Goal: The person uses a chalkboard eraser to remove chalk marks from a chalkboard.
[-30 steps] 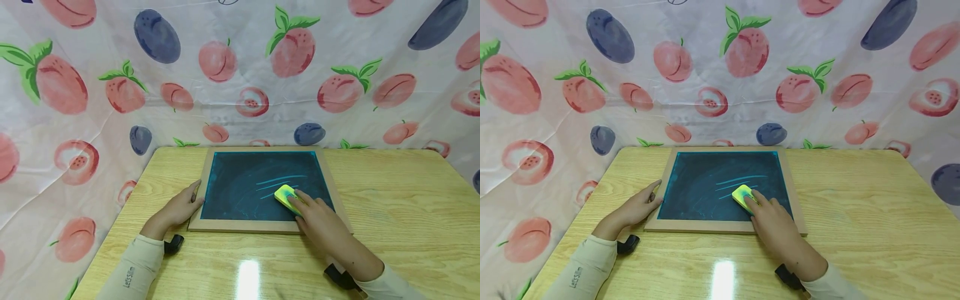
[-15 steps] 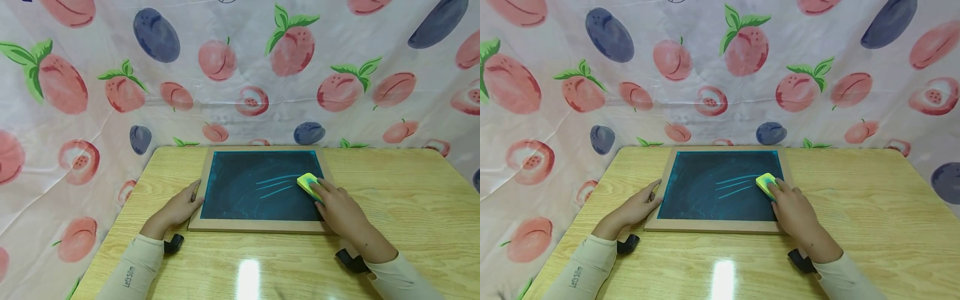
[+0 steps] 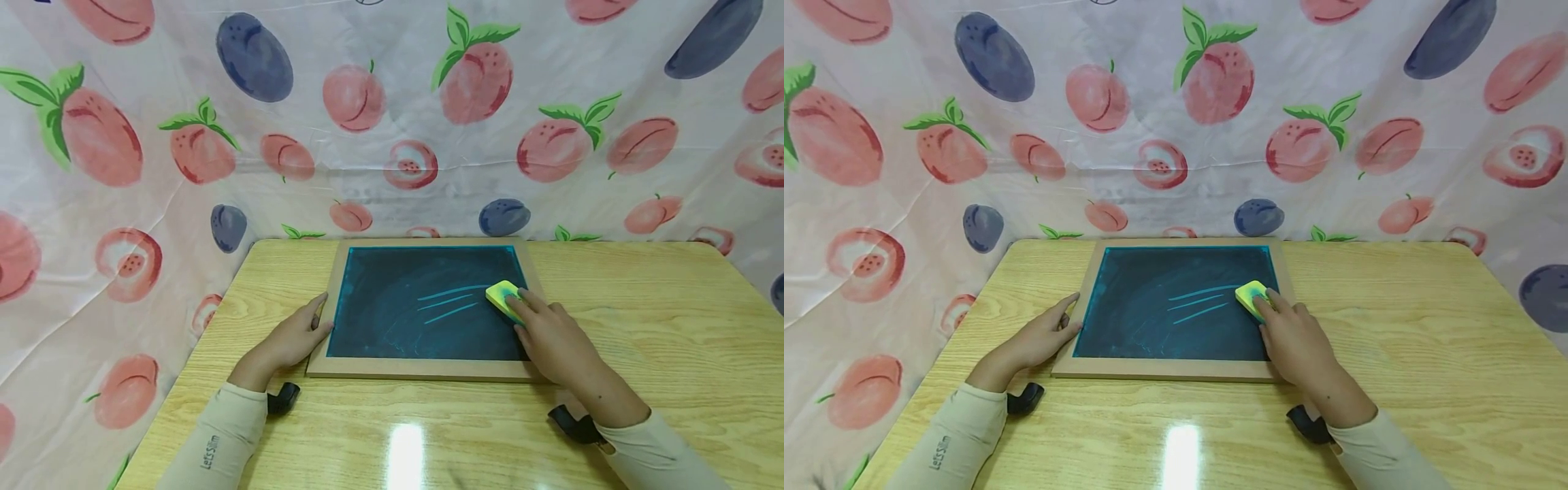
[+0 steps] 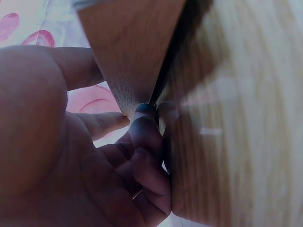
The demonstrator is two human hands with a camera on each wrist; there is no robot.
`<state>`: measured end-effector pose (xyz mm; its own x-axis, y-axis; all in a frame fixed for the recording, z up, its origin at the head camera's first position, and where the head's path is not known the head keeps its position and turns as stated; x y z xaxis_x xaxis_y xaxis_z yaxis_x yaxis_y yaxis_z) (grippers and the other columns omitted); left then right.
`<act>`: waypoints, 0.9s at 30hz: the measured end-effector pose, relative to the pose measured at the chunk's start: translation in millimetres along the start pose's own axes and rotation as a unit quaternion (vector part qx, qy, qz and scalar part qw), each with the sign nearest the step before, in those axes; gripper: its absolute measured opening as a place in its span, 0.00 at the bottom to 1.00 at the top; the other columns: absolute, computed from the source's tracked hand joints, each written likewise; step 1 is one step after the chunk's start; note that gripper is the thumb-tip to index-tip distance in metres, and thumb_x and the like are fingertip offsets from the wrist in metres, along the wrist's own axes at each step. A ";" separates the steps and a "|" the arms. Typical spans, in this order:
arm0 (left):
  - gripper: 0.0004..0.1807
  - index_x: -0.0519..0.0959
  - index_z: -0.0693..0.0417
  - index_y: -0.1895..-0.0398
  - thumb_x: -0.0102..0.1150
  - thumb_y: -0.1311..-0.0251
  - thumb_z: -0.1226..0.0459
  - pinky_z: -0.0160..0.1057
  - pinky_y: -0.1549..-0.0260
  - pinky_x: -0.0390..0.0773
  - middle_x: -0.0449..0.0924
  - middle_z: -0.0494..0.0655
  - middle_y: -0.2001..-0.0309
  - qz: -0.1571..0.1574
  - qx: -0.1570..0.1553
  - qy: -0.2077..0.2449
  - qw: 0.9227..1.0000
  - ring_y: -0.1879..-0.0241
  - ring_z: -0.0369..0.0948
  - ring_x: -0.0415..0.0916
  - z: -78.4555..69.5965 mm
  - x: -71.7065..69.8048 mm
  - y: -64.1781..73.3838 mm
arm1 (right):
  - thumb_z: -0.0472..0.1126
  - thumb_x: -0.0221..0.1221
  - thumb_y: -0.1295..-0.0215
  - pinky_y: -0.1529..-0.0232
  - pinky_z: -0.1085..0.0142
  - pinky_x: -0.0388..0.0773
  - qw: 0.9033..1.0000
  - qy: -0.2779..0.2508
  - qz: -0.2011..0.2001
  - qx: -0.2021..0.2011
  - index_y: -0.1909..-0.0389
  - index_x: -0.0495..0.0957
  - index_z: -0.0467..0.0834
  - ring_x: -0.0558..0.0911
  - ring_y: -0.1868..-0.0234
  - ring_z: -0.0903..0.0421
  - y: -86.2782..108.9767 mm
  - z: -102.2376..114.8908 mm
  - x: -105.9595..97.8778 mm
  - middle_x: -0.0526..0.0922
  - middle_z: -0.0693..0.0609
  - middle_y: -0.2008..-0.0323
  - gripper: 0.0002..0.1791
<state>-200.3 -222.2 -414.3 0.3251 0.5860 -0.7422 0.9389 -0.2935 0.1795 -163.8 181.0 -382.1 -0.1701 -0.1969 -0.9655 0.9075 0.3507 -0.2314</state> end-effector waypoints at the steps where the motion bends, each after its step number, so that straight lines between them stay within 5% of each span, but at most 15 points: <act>1: 0.36 0.43 0.46 0.27 0.42 0.32 0.50 0.54 0.40 0.62 0.58 0.54 0.32 -0.001 0.000 -0.003 1.000 0.35 0.50 0.61 -0.2 -0.1 -0.1 | 0.37 0.58 0.39 0.58 0.46 0.75 1.000 0.000 0.004 -0.001 0.40 0.68 0.40 0.76 0.57 0.35 -0.3 1.6 0.6 0.68 0.35 0.40 0.25; 10: 0.36 0.43 0.46 0.27 0.43 0.32 0.51 0.54 0.40 0.62 0.57 0.54 0.32 -0.002 -0.001 -0.007 1.000 0.35 0.50 0.60 -0.3 -0.6 -0.8 | 0.40 0.59 0.39 0.61 0.53 0.77 1.000 0.007 0.015 -0.027 0.38 0.67 0.44 0.77 0.59 0.43 0.8 25.6 6.8 0.67 0.40 0.37 0.27; 14: 0.35 0.43 0.46 0.27 0.43 0.33 0.51 0.48 0.48 0.67 0.70 0.51 0.48 -0.003 -0.008 -0.022 1.000 0.45 0.46 0.67 -0.3 -0.4 -2.1 | 0.40 0.60 0.41 0.63 0.56 0.77 0.999 0.015 0.006 -0.043 0.38 0.67 0.47 0.77 0.61 0.45 3.8 40.4 8.4 0.68 0.42 0.37 0.28; 17: 0.35 0.44 0.46 0.27 0.43 0.33 0.51 0.44 0.56 0.66 0.69 0.48 0.63 -0.005 -0.014 -0.036 0.999 0.54 0.44 0.67 -0.1 -0.4 -3.5 | 0.42 0.61 0.41 0.62 0.56 0.78 0.998 0.023 0.002 -0.059 0.38 0.67 0.49 0.78 0.60 0.45 7.0 53.3 9.3 0.68 0.44 0.37 0.29; 19: 0.35 0.44 0.47 0.27 0.43 0.32 0.51 0.44 0.55 0.66 0.70 0.48 0.61 -0.005 -0.014 -0.039 0.999 0.52 0.44 0.68 -0.6 -0.6 -3.7 | 0.43 0.61 0.41 0.64 0.58 0.77 0.997 0.027 0.004 -0.069 0.38 0.67 0.51 0.77 0.61 0.48 9.5 61.6 9.7 0.67 0.45 0.36 0.29; 27: 0.36 0.43 0.48 0.27 0.43 0.32 0.52 0.38 0.70 0.67 0.70 0.47 0.69 -0.003 -0.020 -0.030 0.999 0.74 0.41 0.68 -0.4 -0.7 -5.3 | 0.43 0.61 0.41 0.62 0.57 0.77 0.995 0.028 0.042 -0.085 0.36 0.64 0.56 0.76 0.58 0.50 16.6 84.5 9.3 0.64 0.50 0.34 0.31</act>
<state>-205.4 -220.8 -414.4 0.3125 0.5412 -0.7807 0.9453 -0.2582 0.1993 -117.9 107.5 -384.8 -0.1220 -0.1114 -0.9863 0.8421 0.5143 -0.1623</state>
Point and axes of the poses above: each hand's wrist, its own y-axis away from the middle knuckle, its own x-axis out of the palm, z = x × y, the point moved 2 cm from there along -y, towards the middle knuckle
